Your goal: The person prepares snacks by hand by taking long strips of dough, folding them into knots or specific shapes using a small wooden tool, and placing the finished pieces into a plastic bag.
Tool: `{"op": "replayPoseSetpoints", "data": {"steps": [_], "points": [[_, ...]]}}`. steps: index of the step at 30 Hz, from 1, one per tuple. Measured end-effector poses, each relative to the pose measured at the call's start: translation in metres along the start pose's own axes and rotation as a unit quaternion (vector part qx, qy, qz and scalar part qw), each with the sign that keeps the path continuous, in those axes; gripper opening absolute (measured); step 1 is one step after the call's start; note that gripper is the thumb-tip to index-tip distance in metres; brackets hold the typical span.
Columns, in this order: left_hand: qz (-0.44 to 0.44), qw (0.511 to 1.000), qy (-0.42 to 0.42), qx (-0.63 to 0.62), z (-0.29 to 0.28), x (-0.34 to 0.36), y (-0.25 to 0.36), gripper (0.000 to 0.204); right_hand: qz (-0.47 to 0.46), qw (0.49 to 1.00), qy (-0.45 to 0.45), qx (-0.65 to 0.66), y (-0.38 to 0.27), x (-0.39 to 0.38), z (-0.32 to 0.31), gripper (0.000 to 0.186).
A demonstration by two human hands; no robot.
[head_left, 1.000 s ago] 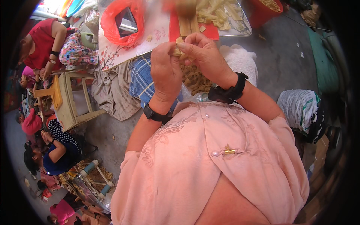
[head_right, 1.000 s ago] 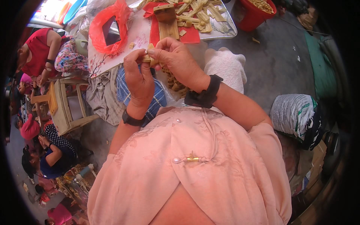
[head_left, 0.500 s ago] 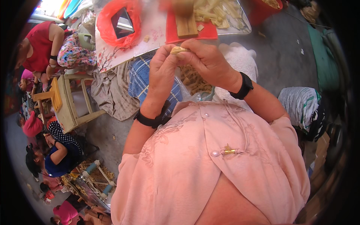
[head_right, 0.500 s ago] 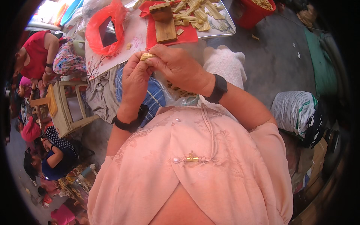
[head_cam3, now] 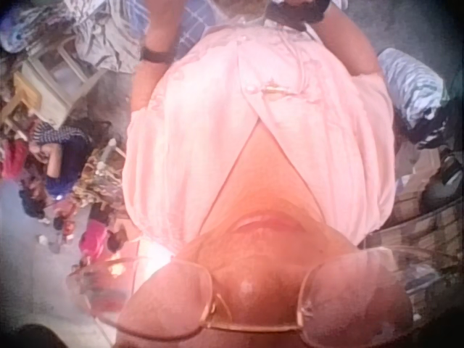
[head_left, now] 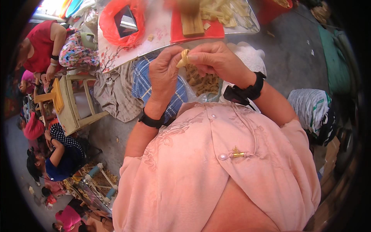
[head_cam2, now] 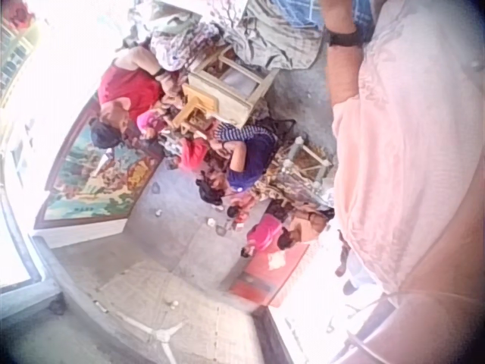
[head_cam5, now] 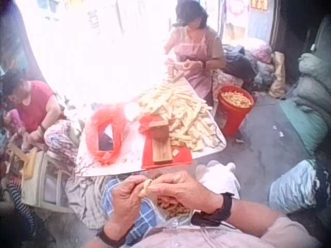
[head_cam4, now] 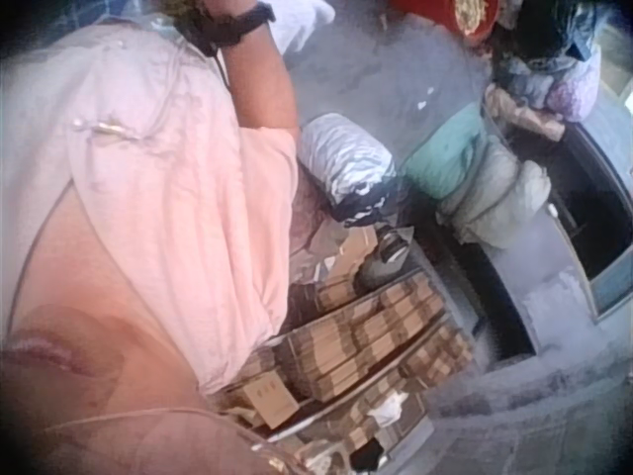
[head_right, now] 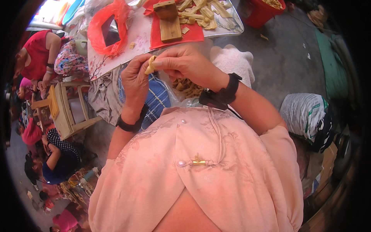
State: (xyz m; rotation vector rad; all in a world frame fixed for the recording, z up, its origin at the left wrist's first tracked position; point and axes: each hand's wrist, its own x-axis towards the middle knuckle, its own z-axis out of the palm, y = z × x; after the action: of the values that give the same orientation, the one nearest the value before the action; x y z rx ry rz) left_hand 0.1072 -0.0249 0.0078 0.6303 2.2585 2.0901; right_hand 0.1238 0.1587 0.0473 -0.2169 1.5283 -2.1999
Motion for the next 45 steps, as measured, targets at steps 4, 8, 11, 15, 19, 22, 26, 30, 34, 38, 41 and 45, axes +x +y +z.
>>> {"op": "replayPoseSetpoints", "data": {"steps": [4, 8, 11, 15, 19, 22, 26, 30, 34, 38, 41, 45], "points": [[-0.089, 0.986, 0.009, -0.142, 0.013, 0.001, 0.021, 0.020, -0.022, 0.989, 0.143, -0.004, 0.007, 0.009, -0.005, 0.021], [-0.095, 0.992, 0.006, -0.080, 0.018, 0.001, 0.026, 0.018, 0.007, 0.993, 0.119, -0.019, 0.010, 0.007, -0.010, 0.023], [-0.076, 0.995, 0.034, -0.052, 0.018, 0.004, 0.024, 0.014, 0.009, 0.991, 0.095, 0.092, 0.013, 0.010, -0.013, 0.022], [-0.055, 0.997, 0.045, -0.041, 0.009, 0.006, 0.036, 0.011, -0.026, 0.993, 0.100, 0.050, 0.008, 0.010, -0.029, 0.020], [-0.094, 0.996, -0.004, -0.009, -0.011, 0.001, 0.051, 0.012, -0.007, 0.996, 0.088, -0.003, 0.005, 0.009, -0.038, 0.020], [-0.186, 0.980, -0.018, -0.067, -0.022, 0.000, 0.047, 0.012, 0.005, 0.997, 0.076, 0.034, 0.011, 0.011, -0.031, 0.021], [0.131, 0.911, 0.047, 0.388, -0.020, 0.008, 0.031, 0.041, -0.003, 0.992, 0.125, 0.001, 0.013, 0.013, -0.019, 0.020], [0.086, 0.948, -0.016, 0.307, 0.000, 0.004, 0.036, 0.038, -0.056, 0.993, 0.077, -0.069, 0.021, 0.017, -0.018, 0.018], [-0.168, 0.982, -0.076, 0.048, -0.011, 0.013, 0.014, 0.022, 0.006, 0.995, 0.085, -0.054, 0.021, 0.015, -0.016, 0.018], [-0.254, 0.940, -0.077, -0.214, -0.014, 0.018, 0.005, 0.010, 0.038, 0.989, 0.127, 0.058, 0.018, 0.017, -0.016, 0.018], [-0.198, 0.962, -0.047, -0.181, -0.009, 0.025, -0.001, 0.014, -0.018, 0.990, 0.137, -0.004, 0.013, 0.016, -0.014, 0.017], [-0.025, 0.999, -0.005, -0.019, -0.002, 0.043, -0.006, 0.014, -0.109, 0.980, 0.163, -0.031, 0.004, 0.020, -0.010, 0.014]]}}
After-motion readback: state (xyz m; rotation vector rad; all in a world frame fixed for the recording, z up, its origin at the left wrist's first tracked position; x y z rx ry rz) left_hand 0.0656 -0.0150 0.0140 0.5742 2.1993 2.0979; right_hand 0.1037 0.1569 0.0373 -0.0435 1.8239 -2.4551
